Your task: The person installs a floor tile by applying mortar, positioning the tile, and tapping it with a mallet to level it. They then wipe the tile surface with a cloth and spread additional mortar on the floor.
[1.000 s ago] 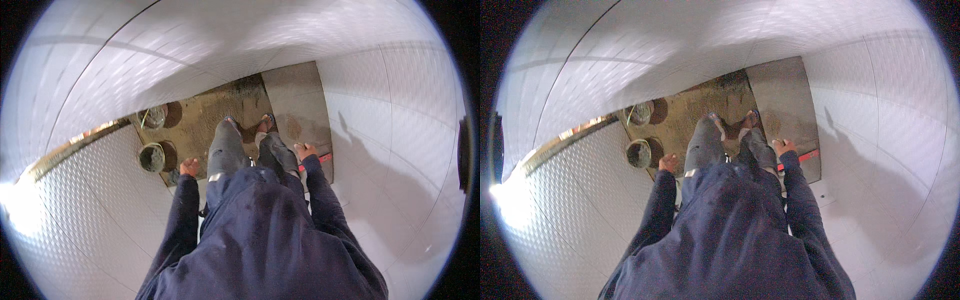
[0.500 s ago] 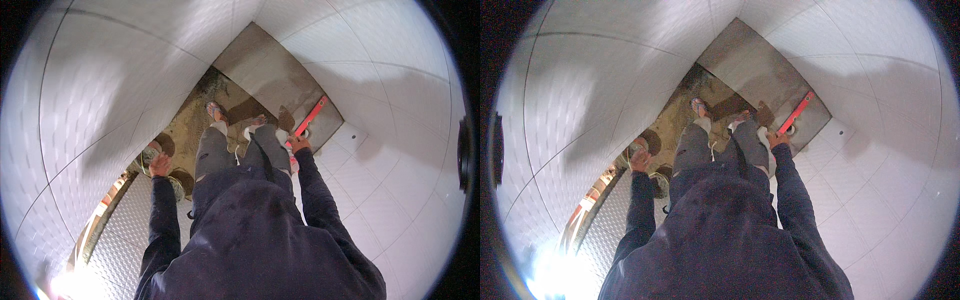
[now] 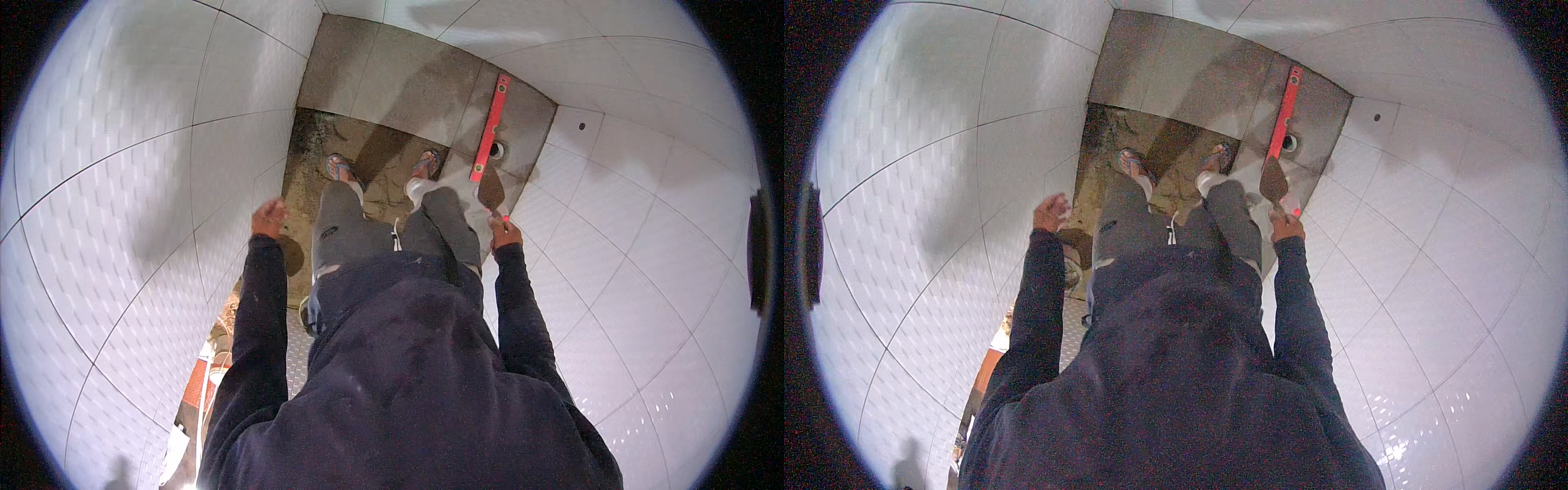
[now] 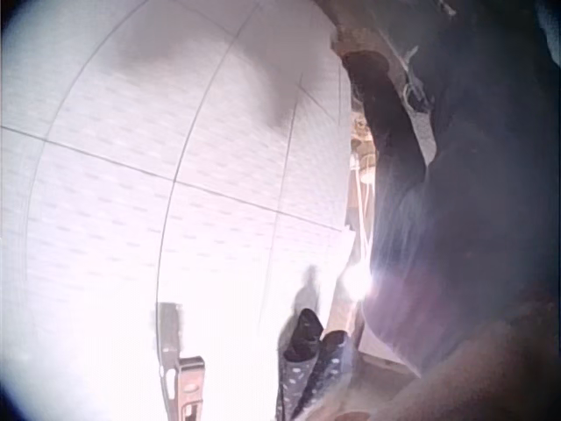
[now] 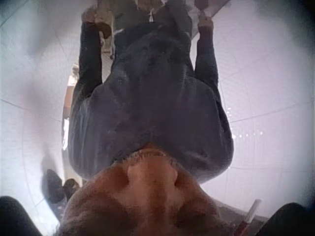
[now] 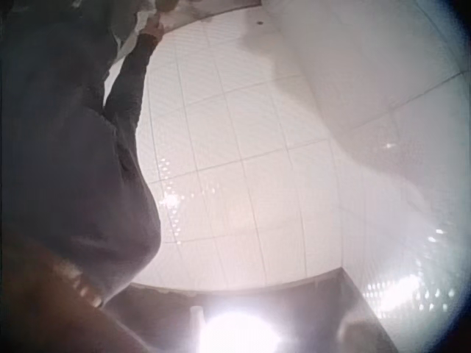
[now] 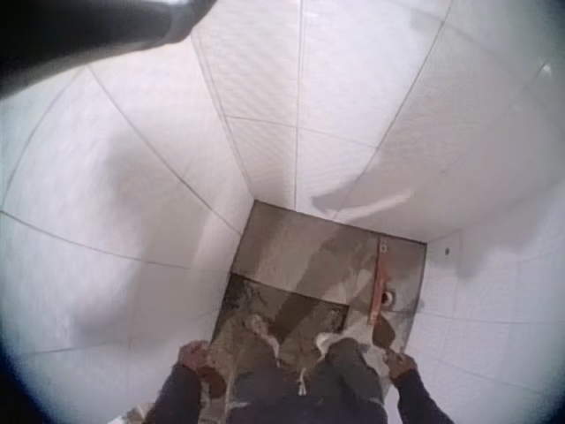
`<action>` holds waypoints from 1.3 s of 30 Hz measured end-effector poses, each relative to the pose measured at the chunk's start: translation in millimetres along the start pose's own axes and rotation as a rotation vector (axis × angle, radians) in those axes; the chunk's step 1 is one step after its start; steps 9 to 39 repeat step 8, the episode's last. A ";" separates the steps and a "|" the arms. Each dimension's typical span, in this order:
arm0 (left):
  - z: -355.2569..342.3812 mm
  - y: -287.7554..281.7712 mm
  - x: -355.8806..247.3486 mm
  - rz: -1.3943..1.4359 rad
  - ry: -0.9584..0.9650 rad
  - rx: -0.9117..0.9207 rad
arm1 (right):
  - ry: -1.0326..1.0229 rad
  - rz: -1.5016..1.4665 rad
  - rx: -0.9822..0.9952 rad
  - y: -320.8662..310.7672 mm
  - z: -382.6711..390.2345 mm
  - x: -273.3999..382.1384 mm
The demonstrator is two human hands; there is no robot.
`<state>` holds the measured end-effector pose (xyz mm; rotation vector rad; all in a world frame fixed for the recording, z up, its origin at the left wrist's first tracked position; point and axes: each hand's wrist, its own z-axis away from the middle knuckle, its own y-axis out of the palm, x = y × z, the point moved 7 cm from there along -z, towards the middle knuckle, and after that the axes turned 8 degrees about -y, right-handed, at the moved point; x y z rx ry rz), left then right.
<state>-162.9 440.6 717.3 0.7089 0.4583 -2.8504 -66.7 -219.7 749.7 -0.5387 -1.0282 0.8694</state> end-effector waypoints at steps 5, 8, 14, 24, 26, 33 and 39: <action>-9.3 -11.5 -9.9 0.068 0.003 -0.145 | 0.311 -0.212 0.150 -13.6 17.1 24.0; -44.2 7.5 6.1 -0.068 0.052 0.045 | 0.569 -0.249 0.194 -24.9 52.5 13.5; -44.2 7.5 6.1 -0.068 0.052 0.045 | 0.569 -0.249 0.194 -24.9 52.5 13.5; -44.2 7.5 6.1 -0.068 0.052 0.045 | 0.569 -0.249 0.194 -24.9 52.5 13.5; -44.2 7.5 6.1 -0.068 0.052 0.045 | 0.569 -0.249 0.194 -24.9 52.5 13.5; -44.2 7.5 6.1 -0.068 0.052 0.045 | 0.569 -0.249 0.194 -24.9 52.5 13.5; -44.2 7.5 6.1 -0.068 0.052 0.045 | 0.569 -0.249 0.194 -24.9 52.5 13.5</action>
